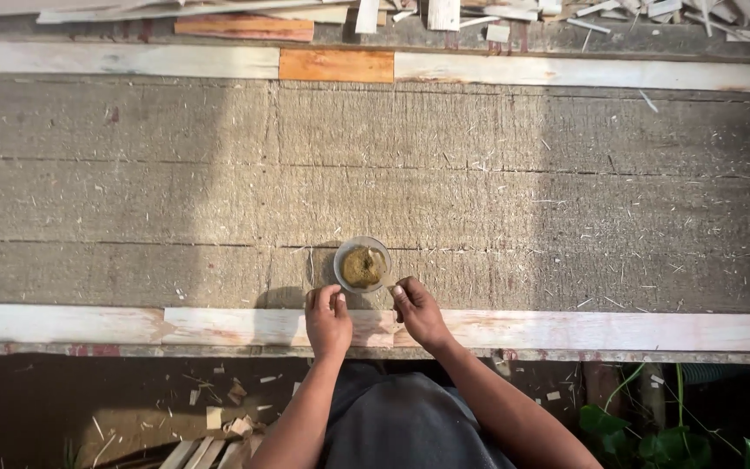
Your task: Applying glue to the edges of a wooden frame using a small wooden stick as an applicator.
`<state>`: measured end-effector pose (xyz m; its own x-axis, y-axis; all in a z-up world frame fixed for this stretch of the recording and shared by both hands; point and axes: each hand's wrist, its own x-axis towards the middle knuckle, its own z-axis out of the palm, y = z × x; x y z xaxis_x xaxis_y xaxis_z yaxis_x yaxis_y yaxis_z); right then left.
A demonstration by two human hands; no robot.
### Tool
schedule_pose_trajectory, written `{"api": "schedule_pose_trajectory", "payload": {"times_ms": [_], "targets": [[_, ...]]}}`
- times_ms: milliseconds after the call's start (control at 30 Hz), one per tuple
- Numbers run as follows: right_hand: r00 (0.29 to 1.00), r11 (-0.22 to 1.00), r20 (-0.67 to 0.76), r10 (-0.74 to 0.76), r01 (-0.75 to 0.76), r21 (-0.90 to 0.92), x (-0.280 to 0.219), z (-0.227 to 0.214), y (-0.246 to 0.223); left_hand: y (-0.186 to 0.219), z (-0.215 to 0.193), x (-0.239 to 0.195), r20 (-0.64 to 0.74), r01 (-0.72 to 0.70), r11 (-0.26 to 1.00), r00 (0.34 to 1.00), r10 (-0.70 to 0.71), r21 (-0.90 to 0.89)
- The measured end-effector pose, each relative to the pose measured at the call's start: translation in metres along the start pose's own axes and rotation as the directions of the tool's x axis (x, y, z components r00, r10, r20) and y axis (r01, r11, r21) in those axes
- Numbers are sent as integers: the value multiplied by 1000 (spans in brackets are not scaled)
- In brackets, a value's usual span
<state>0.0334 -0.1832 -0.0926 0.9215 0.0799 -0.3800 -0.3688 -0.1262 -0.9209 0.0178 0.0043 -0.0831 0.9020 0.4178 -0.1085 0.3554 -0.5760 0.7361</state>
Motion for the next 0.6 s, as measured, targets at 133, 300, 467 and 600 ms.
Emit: {"api": "schedule_pose_trajectory", "payload": {"times_ms": [133, 300, 467, 600], "targets": [[995, 993, -43, 91, -93, -72, 17, 16, -19, -19, 2, 25, -27, -172, 982, 984, 174, 84], [946, 852, -152, 286, -324, -411, 32, 34, -47, 26, -39, 44, 387, -433, 861, 866, 315, 268], [919, 748, -219, 329, -395, -534, 51, 41, -41, 49, -47, 60, 653, -621, 724, 687, 320, 299], [886, 649, -266, 380, -460, -606, 57, 44, -66, 83, -58, 74, 833, -735, 580, 528, 165, 351]]}}
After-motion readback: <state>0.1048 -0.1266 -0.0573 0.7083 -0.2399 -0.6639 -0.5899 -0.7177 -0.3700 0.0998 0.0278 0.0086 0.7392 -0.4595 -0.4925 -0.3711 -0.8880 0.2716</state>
